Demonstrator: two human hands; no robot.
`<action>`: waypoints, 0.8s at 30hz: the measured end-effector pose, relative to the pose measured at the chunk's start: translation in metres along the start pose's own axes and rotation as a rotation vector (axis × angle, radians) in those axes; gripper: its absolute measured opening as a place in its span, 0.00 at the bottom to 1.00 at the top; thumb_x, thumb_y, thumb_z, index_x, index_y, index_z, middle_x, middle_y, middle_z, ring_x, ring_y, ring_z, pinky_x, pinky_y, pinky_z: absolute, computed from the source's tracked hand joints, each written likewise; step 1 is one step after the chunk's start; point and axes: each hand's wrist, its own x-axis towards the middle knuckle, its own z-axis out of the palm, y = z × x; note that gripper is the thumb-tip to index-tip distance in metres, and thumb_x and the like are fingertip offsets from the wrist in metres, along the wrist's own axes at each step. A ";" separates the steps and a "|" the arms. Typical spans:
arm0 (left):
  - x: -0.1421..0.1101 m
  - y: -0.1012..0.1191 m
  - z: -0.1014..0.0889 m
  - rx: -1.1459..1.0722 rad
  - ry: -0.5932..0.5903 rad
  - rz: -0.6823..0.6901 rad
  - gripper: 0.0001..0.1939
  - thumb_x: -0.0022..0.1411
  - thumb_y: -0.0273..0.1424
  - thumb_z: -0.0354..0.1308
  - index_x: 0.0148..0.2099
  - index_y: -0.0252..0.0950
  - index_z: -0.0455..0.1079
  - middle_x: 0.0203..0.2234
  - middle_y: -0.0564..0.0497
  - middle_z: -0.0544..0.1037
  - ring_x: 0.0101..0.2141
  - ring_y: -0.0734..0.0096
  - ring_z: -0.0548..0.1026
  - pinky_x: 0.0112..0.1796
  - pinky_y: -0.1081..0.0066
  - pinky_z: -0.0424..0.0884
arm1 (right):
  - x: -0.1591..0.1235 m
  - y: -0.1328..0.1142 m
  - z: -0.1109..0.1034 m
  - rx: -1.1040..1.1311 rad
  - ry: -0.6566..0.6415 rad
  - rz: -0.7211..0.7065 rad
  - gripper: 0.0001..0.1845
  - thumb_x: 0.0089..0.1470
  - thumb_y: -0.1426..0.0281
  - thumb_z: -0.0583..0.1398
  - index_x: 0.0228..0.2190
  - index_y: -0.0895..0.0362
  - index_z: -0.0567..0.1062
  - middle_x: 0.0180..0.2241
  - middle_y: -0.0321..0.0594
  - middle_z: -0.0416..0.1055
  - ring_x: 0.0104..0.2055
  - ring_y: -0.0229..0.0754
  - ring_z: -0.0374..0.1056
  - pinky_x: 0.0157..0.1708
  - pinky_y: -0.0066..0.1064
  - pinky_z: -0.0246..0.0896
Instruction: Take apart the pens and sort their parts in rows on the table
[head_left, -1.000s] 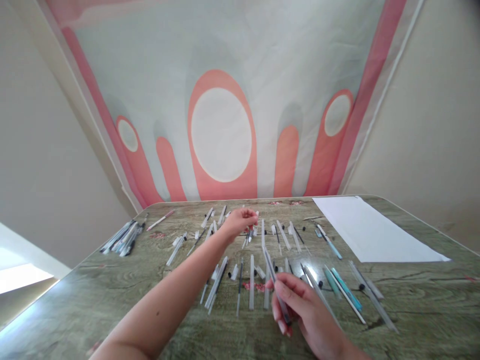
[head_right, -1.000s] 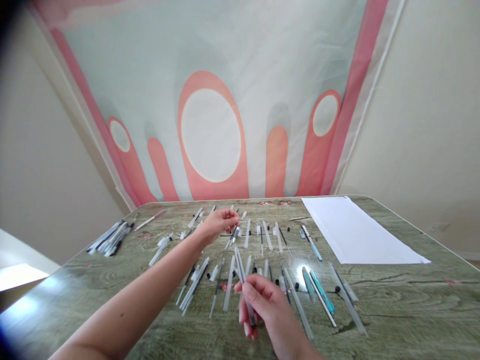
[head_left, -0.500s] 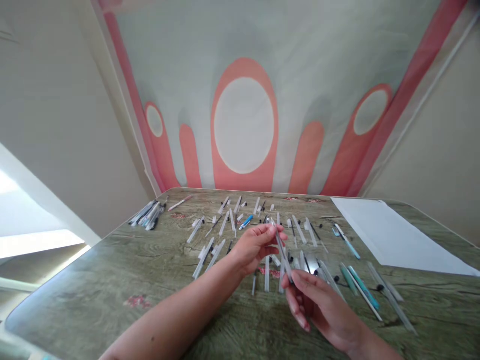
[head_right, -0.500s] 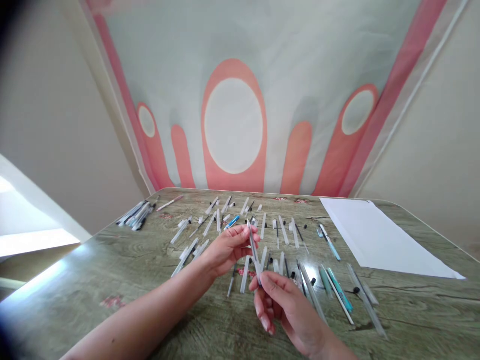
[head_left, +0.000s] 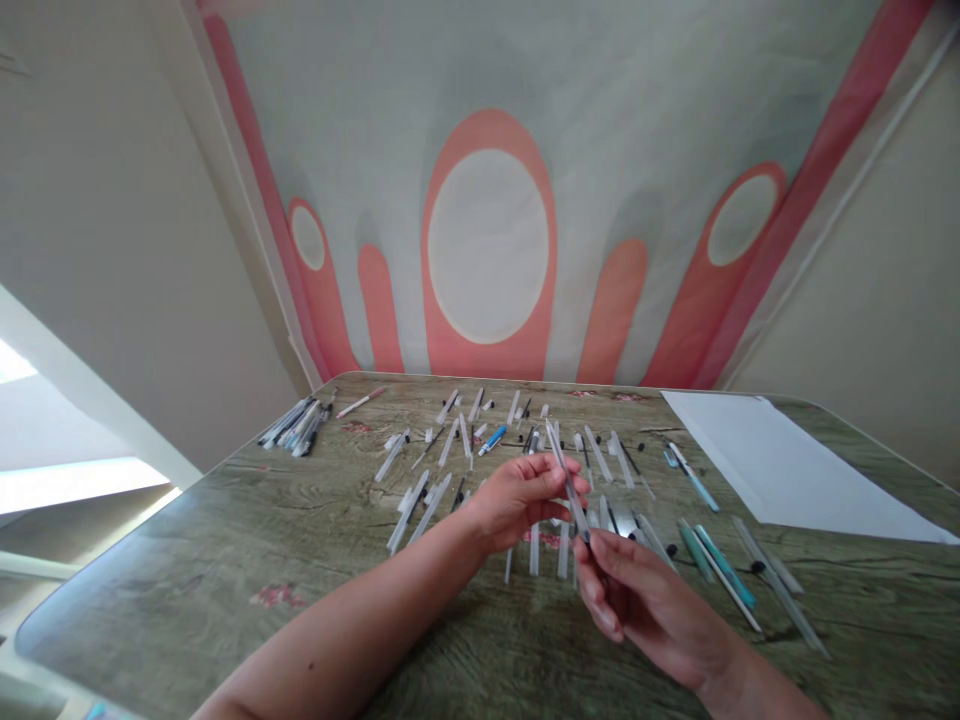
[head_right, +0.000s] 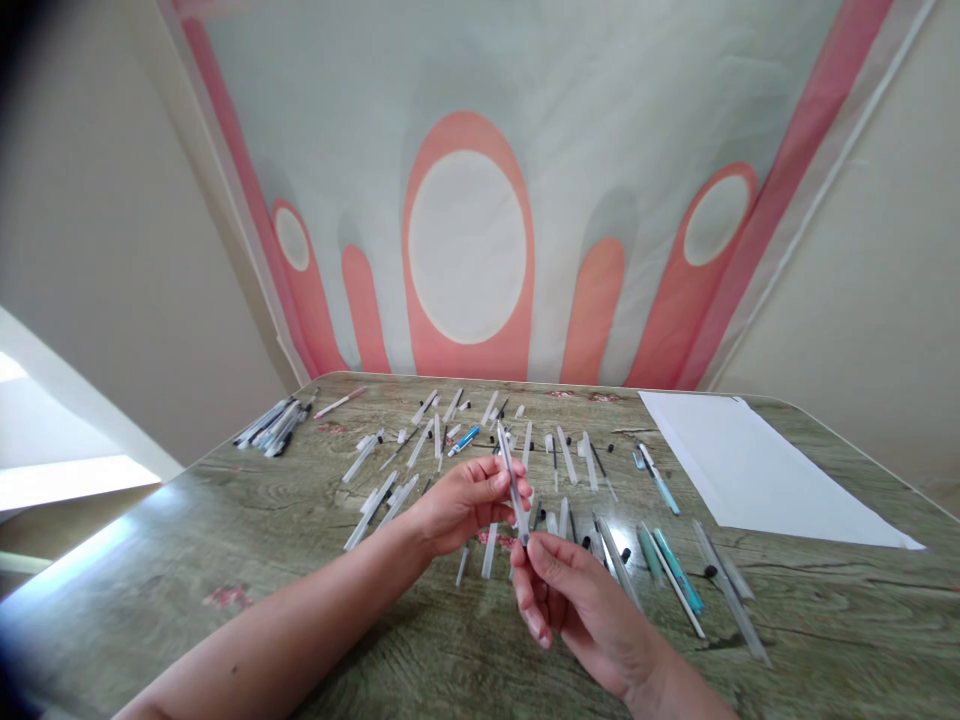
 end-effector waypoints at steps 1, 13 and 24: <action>0.000 -0.001 -0.001 -0.015 0.005 -0.003 0.15 0.53 0.35 0.63 0.41 0.32 0.69 0.34 0.47 0.74 0.33 0.71 0.74 0.33 0.73 0.67 | -0.001 -0.001 0.000 0.006 -0.011 0.004 0.11 0.57 0.64 0.57 0.32 0.60 0.72 0.21 0.35 0.67 0.17 0.30 0.60 0.16 0.21 0.51; 0.004 -0.012 -0.005 -0.052 0.070 0.050 0.14 0.53 0.35 0.62 0.39 0.32 0.67 0.34 0.47 0.75 0.34 0.69 0.75 0.35 0.72 0.68 | 0.000 -0.001 -0.002 -0.061 0.080 -0.050 0.11 0.57 0.64 0.57 0.30 0.61 0.72 0.19 0.35 0.66 0.18 0.30 0.58 0.17 0.22 0.49; 0.003 -0.009 0.001 0.041 0.144 0.091 0.17 0.49 0.36 0.65 0.37 0.31 0.68 0.30 0.47 0.76 0.32 0.65 0.76 0.35 0.69 0.67 | 0.001 0.000 -0.003 -0.341 0.150 -0.112 0.15 0.57 0.61 0.56 0.27 0.60 0.70 0.17 0.34 0.66 0.18 0.31 0.58 0.20 0.24 0.50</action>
